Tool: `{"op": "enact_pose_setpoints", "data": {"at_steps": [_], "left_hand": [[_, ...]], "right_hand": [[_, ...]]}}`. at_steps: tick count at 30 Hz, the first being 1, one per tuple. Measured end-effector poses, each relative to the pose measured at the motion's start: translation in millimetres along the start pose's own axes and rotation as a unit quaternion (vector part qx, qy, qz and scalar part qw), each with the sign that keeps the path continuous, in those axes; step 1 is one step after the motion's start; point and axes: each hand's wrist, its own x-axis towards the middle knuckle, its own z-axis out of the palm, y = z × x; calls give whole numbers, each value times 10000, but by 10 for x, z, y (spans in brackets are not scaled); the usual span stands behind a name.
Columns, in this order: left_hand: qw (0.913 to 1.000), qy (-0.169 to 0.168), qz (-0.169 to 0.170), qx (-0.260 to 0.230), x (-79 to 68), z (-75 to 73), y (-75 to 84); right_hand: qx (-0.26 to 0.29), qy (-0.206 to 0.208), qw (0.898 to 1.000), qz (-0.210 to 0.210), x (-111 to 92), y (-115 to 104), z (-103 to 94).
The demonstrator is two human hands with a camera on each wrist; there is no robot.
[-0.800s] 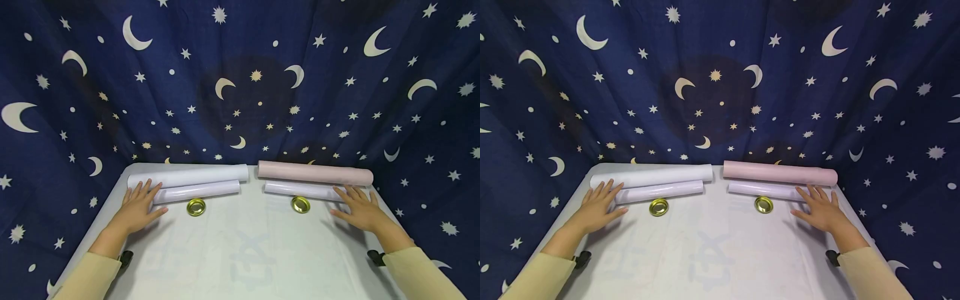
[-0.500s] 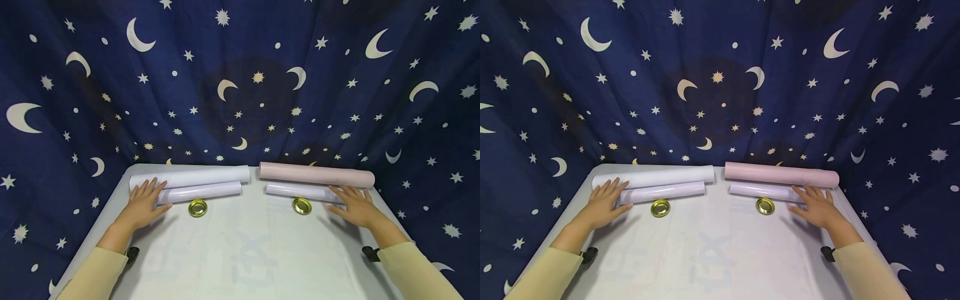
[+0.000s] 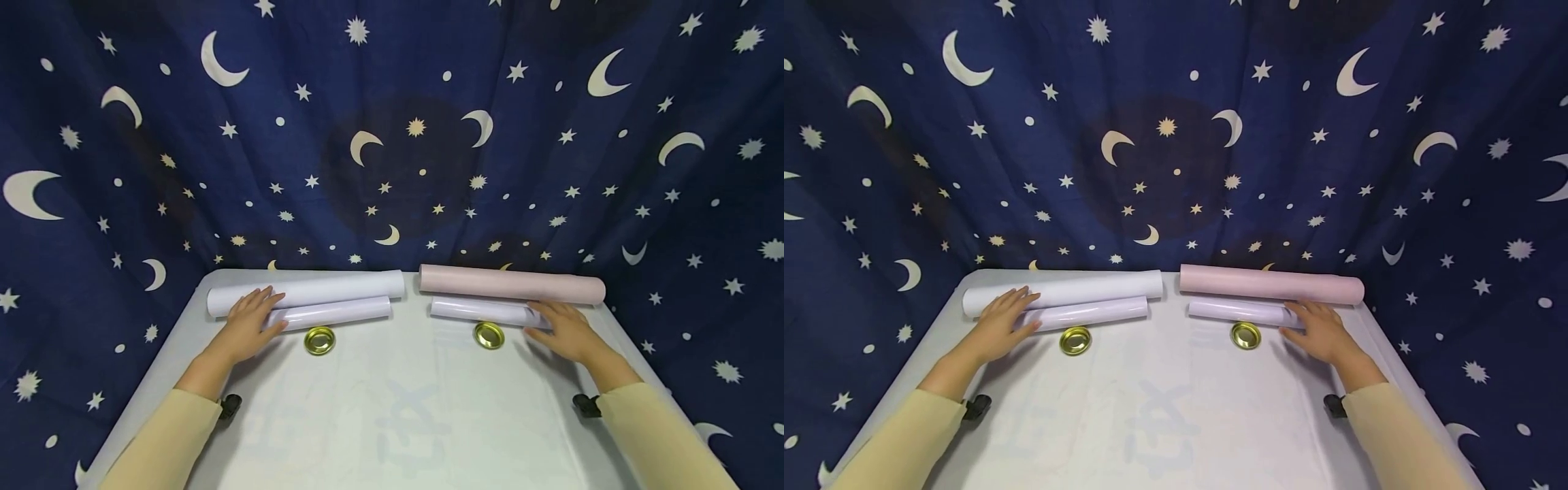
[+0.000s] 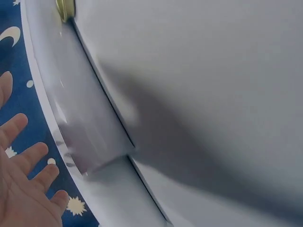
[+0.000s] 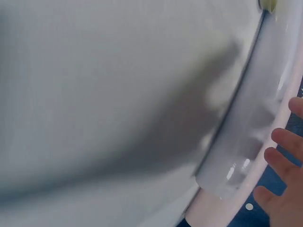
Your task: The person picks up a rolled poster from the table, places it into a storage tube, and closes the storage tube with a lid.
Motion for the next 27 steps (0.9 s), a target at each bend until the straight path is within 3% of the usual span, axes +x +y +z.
{"op": "enact_pose_setpoints", "data": {"at_steps": [9, 17, 27], "left_hand": [[9999, -16, 31, -115, 201, 32, 45], [9999, 41, -27, -165, 315, 68, 56], [9998, 28, -48, -203, 502, 84, 32]], "right_hand": [[287, 130, 9994, 108, 96, 29, 68], [455, -55, 9980, 431, 159, 26, 135], [447, 62, 9981, 429, 200, 22, 186]]}}
